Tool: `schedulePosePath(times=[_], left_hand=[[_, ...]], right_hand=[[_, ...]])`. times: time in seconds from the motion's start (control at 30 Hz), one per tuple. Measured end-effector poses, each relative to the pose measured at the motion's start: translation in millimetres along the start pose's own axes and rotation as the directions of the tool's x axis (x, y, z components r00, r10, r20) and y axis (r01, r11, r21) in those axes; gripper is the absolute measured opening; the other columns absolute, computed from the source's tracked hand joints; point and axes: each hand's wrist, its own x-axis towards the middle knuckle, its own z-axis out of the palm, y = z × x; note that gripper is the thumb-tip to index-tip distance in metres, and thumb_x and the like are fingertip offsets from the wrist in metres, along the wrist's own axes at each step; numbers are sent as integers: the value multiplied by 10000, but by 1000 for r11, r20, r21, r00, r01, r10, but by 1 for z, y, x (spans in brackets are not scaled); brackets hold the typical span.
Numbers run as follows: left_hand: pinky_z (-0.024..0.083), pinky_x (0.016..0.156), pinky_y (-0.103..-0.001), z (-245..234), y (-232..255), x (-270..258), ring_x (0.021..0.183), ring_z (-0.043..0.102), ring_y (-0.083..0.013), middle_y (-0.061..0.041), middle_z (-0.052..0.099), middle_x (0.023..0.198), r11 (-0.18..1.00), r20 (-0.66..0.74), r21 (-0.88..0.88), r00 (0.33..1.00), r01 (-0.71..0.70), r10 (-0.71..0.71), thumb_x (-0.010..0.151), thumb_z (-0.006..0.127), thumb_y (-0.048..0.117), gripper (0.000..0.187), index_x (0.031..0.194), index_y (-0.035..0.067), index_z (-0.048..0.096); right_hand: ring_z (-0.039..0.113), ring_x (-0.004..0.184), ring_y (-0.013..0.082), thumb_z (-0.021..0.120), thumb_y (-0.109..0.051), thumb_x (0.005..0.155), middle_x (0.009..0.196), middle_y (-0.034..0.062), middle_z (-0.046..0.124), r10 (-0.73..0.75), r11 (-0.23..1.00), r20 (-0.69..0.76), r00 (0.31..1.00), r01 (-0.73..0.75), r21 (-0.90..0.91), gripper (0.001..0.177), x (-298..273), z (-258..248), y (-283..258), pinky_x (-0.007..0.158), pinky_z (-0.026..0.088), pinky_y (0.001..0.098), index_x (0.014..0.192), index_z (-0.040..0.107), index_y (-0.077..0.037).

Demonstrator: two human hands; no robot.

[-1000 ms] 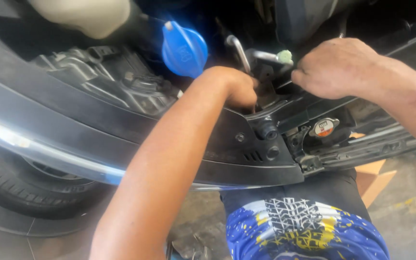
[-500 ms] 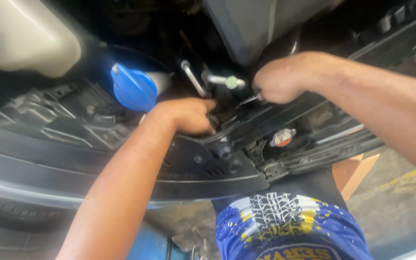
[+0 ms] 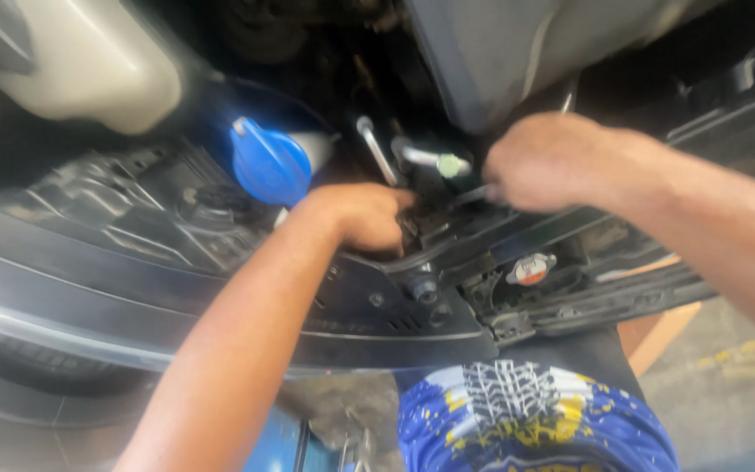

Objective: Removing and replacing a car part from the front radiator support of a vehicle using tools.

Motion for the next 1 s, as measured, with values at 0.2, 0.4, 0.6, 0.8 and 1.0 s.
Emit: schedulePosePath(times=[0.2,0.4,0.6,0.8,1.0], left_hand=[[509,1006,-365,12,-18,19,1182,677,-315,-175,724,1261,986,-60,99,988,-134,141,812,661,395,576,1299,87,690],[492,1049,-387,21,-41,74,1288,611,-315,-169,617,1412,977,-22,153,988,-147,152,735,745,327,744,1411,71,568],[448,1075,-412,19,-36,86,1309,585,-342,-181,653,1395,926,14,268,962,-266,272,801,673,344,616,1350,65,671],[459,1040,-438,7,-30,60,1283,591,-336,-154,659,1374,949,30,214,973,-231,230,817,680,350,569,1318,81,686],[500,1021,-464,22,-23,33,1280,601,-343,-178,639,1388,996,4,-4,996,-89,89,833,687,335,617,1386,79,595]], right_hand=[[718,970,353,596,-322,922,942,146,755,-4,996,-167,986,18,82,288,4,22,8,879,561,490,940,791,-111],[694,932,377,579,-408,927,883,167,728,87,992,-390,917,-45,116,382,-25,28,-21,858,543,510,856,763,-81],[700,945,351,605,-537,905,884,160,727,146,988,-414,899,-112,105,495,-34,28,-41,874,549,477,862,751,-66],[693,902,366,637,-478,888,846,163,715,76,992,-500,863,-15,124,455,-20,49,-24,841,544,506,806,751,-46],[703,913,380,624,-411,941,878,183,722,-74,997,-331,941,76,-7,406,-20,23,-11,834,563,484,829,725,-34]])
